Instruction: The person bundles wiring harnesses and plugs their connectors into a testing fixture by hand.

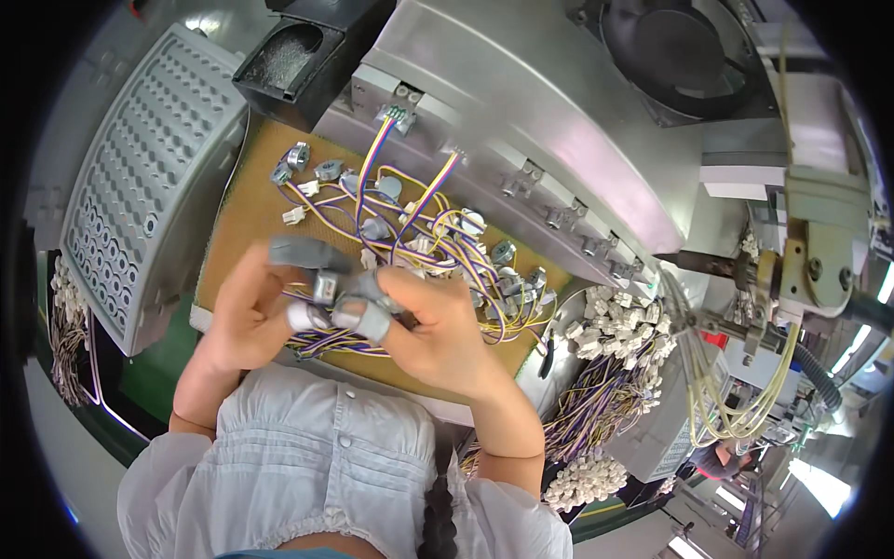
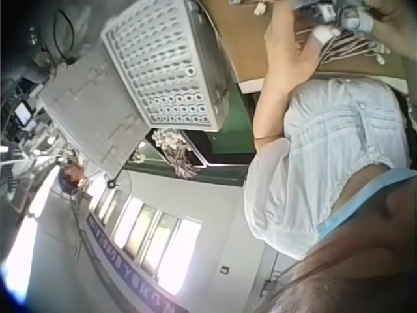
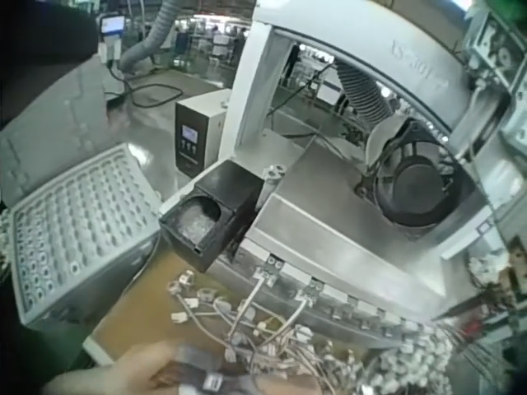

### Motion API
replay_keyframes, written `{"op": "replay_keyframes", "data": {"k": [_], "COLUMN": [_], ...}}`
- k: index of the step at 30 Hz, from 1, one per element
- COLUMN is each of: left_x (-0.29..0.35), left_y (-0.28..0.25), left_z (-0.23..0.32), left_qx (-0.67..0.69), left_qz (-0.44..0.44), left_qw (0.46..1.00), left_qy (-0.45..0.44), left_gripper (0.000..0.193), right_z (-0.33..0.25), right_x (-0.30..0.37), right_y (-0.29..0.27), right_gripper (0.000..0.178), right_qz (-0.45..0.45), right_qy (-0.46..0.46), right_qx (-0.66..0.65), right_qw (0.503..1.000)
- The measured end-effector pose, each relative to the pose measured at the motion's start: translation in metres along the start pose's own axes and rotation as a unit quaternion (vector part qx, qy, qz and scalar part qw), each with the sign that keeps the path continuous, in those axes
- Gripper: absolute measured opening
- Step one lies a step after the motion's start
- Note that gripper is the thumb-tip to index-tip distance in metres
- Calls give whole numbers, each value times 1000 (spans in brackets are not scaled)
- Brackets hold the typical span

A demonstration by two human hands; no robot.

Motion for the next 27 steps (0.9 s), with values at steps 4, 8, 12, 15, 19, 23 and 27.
{"op": "replay_keyframes", "data": {"k": [4,8,12,15,19,23,27], "left_x": [-12,-15,-21,-22,-16,-14,-29], "left_y": [6,6,4,9,19,23,26], "left_z": [0,7,18,17,21,25,34], "left_qx": [-28,-97,-236,-158,-188,-271,-307], "left_qz": [-57,-41,-41,-129,-64,-35,-120], "left_qw": [998,994,958,973,967,924,907], "left_qy": [30,42,157,107,161,267,263], "left_gripper": [34,32,33,33,31,26,20], "right_z": [-2,-6,-2,-7,-8,-7,20], "right_x": [6,4,3,4,4,4,8], "right_y": [-8,-12,-17,-24,-29,-27,-36], "right_gripper": [11,10,9,9,10,11,14], "right_qz": [9,4,-30,-78,-97,-103,-95], "right_qy": [-30,-33,81,133,136,194,225], "right_qx": [-9,26,-1,-48,-74,-170,-174], "right_qw": [999,999,996,987,983,961,954]}}
Point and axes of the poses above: each hand's wrist, its own x-axis away from the middle knuckle, its own y-axis out of the palm, z = x × y, the point moved 3 cm from there along -x, towards the middle knuckle, and after that the axes turned 2 degrees about -y, right-handed, at the moved point
